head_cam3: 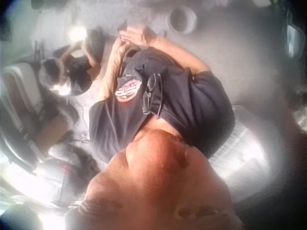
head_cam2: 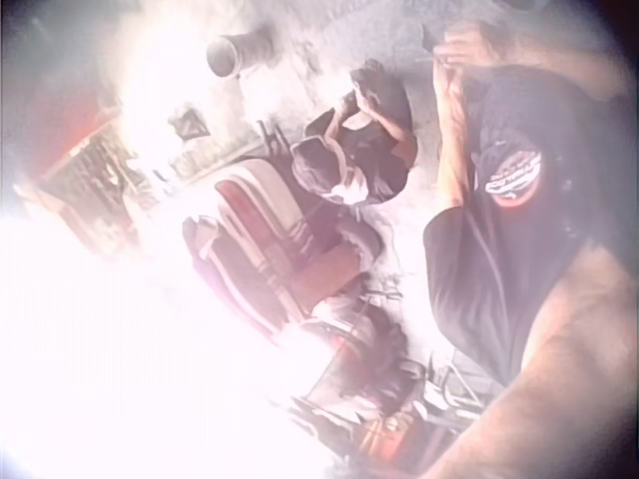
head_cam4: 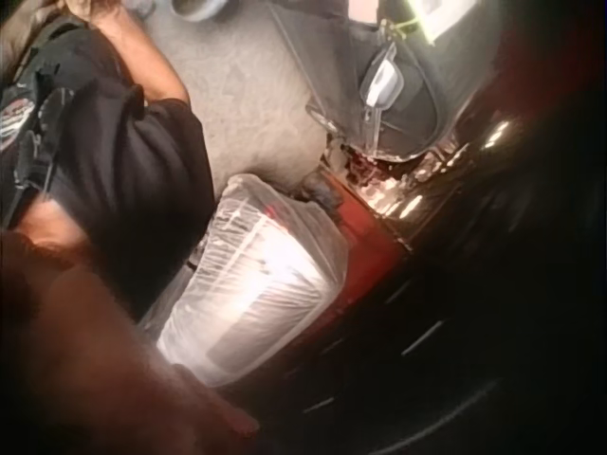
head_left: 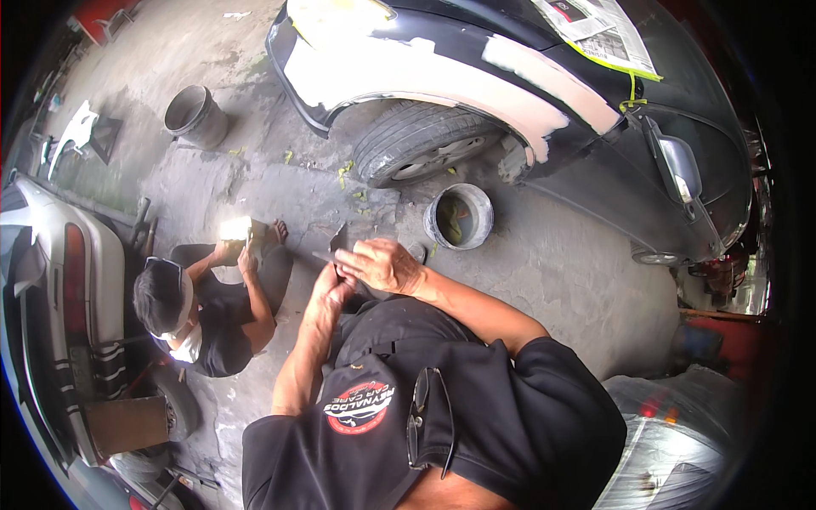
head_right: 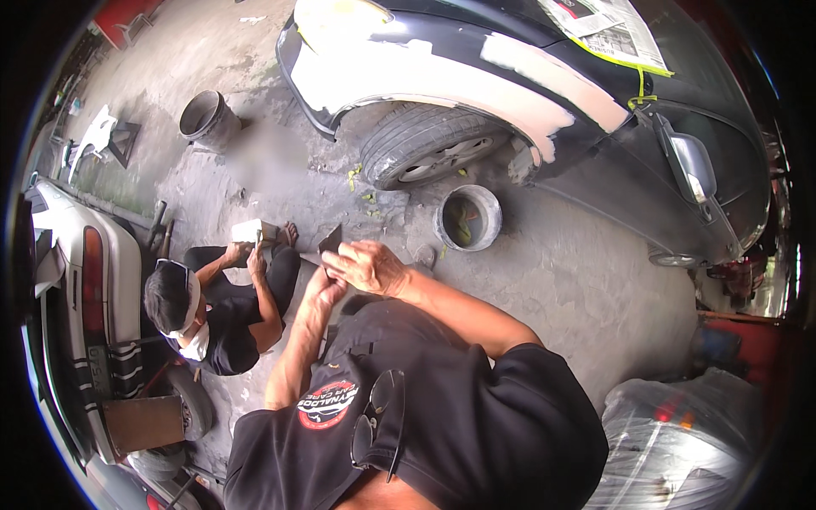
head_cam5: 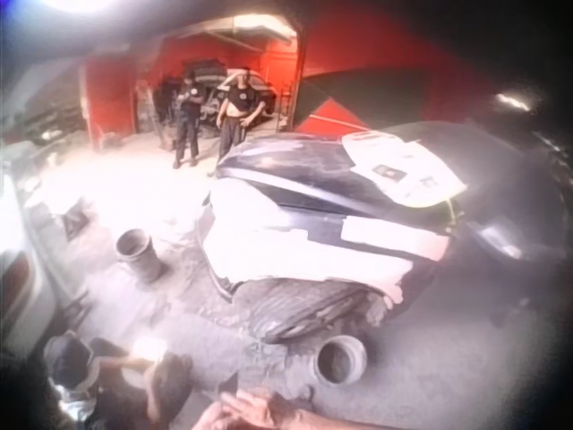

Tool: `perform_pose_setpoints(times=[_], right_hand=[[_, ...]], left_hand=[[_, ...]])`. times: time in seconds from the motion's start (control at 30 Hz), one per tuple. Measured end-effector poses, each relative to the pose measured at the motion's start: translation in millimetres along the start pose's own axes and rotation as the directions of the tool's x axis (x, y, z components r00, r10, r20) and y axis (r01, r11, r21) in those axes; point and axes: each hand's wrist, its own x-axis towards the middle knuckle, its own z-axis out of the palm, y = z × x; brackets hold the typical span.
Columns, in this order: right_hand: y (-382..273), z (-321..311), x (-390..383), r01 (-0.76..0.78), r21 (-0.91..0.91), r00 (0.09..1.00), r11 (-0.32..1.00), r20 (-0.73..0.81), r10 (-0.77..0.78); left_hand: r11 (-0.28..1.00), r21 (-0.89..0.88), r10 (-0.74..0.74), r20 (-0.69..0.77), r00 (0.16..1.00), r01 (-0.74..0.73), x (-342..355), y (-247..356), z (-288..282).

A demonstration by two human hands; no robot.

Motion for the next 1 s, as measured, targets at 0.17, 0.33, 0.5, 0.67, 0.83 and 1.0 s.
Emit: perform_pose_setpoints(times=[0.17, 0.33, 0.5, 0.67, 0.83, 1.0], right_hand=[[77, 21, -113, -0.627, -0.286, 0.671, 0.725, 0.274, 0.689], [94, -9, -168, -0.744, -0.267, 0.578, 0.613, 0.204, 0.790], [125, -11, -224, -0.819, -0.416, 0.297, 0.396, 0.284, 0.912], [150, 0, -290, -0.806, -0.577, -0.025, 0.136, 0.263, 0.964], [134, 20, -244, -0.801, -0.576, -0.088, 0.164, 0.383, 0.920], [116, 52, -222, -0.843, -0.487, 0.056, 0.228, 0.341, 0.938]], left_hand=[[0.934, 0.175, -0.319, 0.016, 0.948, 0.311, -32, 8, -60], [0.767, 0.614, 0.101, -0.400, 0.911, 0.185, -61, 22, -142], [0.839, 0.521, 0.153, -0.501, 0.851, 0.156, -93, -51, -220], [0.825, 0.566, 0.336, -0.481, 0.810, -0.007, -130, -86, -214], [0.475, 0.810, 0.572, -0.581, 0.579, 0.344, -150, -46, -174], [0.008, 0.995, 0.735, -0.075, 0.674, 0.102, -146, 35, -147]])
